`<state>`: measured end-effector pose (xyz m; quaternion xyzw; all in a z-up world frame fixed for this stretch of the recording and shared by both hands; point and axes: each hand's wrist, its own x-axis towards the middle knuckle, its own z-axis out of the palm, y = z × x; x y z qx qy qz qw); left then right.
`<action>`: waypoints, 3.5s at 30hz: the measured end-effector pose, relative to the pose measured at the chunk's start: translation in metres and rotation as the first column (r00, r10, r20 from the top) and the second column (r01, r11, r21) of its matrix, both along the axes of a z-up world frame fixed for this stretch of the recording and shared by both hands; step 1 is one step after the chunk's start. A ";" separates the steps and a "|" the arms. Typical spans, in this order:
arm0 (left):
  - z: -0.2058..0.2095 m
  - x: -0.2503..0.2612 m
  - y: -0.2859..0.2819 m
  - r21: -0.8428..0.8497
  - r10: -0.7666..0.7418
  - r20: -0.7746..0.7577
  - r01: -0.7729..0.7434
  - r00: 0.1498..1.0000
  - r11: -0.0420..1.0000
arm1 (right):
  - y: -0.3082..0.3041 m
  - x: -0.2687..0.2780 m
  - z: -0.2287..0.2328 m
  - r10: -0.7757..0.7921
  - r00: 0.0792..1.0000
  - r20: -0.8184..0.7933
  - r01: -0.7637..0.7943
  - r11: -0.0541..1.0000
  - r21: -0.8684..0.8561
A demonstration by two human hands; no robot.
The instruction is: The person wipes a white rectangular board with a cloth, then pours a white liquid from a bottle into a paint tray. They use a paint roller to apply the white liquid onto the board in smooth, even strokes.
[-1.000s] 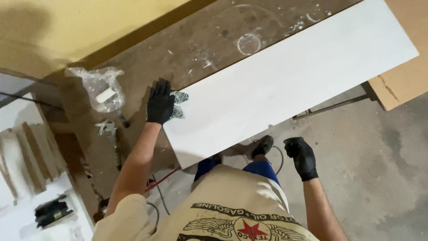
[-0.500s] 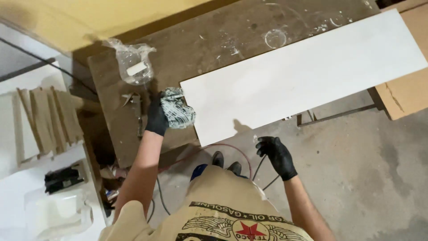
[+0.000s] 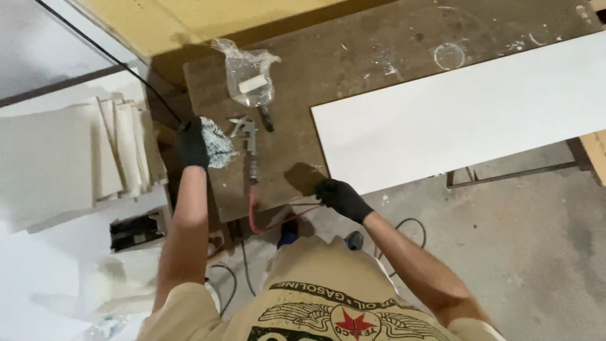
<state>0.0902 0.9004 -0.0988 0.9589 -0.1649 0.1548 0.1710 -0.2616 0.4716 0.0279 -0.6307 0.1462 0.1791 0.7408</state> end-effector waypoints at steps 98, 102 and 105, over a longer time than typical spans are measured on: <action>0.157 -0.218 -0.440 0.076 -0.827 -0.134 0.837 0.546 0.541 | -0.025 -0.080 0.069 -0.472 0.847 0.244 0.279 0.005 -0.960; 0.122 -0.193 -0.470 0.058 -0.973 -0.142 0.983 0.180 0.174 | -0.062 -0.104 0.029 -0.303 0.916 0.264 0.251 -0.081 -0.965; 0.101 -0.139 -0.505 0.147 -0.780 0.266 0.776 0.566 0.613 | -0.072 -0.112 0.035 -0.271 0.942 0.198 0.189 -0.060 -0.980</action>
